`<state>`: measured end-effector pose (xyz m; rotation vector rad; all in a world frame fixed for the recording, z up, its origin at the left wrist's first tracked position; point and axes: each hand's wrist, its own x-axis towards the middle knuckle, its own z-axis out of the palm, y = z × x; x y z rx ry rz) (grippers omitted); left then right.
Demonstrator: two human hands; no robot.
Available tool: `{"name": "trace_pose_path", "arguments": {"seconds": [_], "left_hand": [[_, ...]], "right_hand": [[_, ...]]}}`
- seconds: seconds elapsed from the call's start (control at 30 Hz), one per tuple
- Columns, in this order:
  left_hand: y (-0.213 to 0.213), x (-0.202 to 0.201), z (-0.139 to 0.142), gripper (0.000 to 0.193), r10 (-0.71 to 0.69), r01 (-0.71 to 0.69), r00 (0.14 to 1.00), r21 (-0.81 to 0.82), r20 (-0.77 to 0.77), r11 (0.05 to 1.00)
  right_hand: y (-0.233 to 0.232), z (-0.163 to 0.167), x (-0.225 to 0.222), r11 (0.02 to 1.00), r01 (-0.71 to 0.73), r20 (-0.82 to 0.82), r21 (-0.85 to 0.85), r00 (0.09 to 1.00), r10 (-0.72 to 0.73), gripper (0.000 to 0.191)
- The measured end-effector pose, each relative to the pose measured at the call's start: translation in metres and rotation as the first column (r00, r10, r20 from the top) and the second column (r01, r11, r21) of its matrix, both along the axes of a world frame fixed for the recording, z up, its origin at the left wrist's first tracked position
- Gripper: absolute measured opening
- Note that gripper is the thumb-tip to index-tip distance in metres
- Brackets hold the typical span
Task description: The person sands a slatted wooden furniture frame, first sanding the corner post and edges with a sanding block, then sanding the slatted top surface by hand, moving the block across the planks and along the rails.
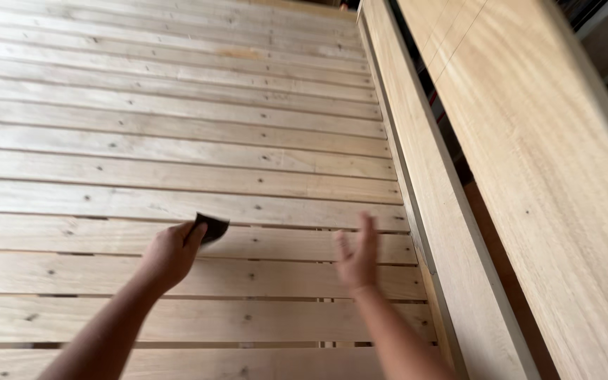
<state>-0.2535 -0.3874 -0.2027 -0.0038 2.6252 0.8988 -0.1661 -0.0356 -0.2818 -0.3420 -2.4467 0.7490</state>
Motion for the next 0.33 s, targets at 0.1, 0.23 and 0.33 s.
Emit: {"name": "trace_pose_path", "arguments": {"seconds": [0.1,0.23,0.33], "left_hand": [[0.017,0.004,0.013,0.044,0.248,-0.202,0.969,0.567,-0.003,0.799],[0.051,0.000,0.025,0.038,0.195,-0.368,0.929,0.839,0.315,0.400],[0.057,0.002,0.022,0.046,0.068,-0.268,0.961,0.841,0.269,0.471]], "right_hand": [[-0.080,0.000,0.004,0.833,-0.457,-0.098,-0.312,0.887,0.450,0.089],[-0.163,0.017,0.012,0.307,-0.574,-0.297,-0.759,0.726,0.620,0.097],[-0.180,0.027,0.005,-0.092,-0.347,-0.350,-0.933,0.826,0.442,0.101]]}}
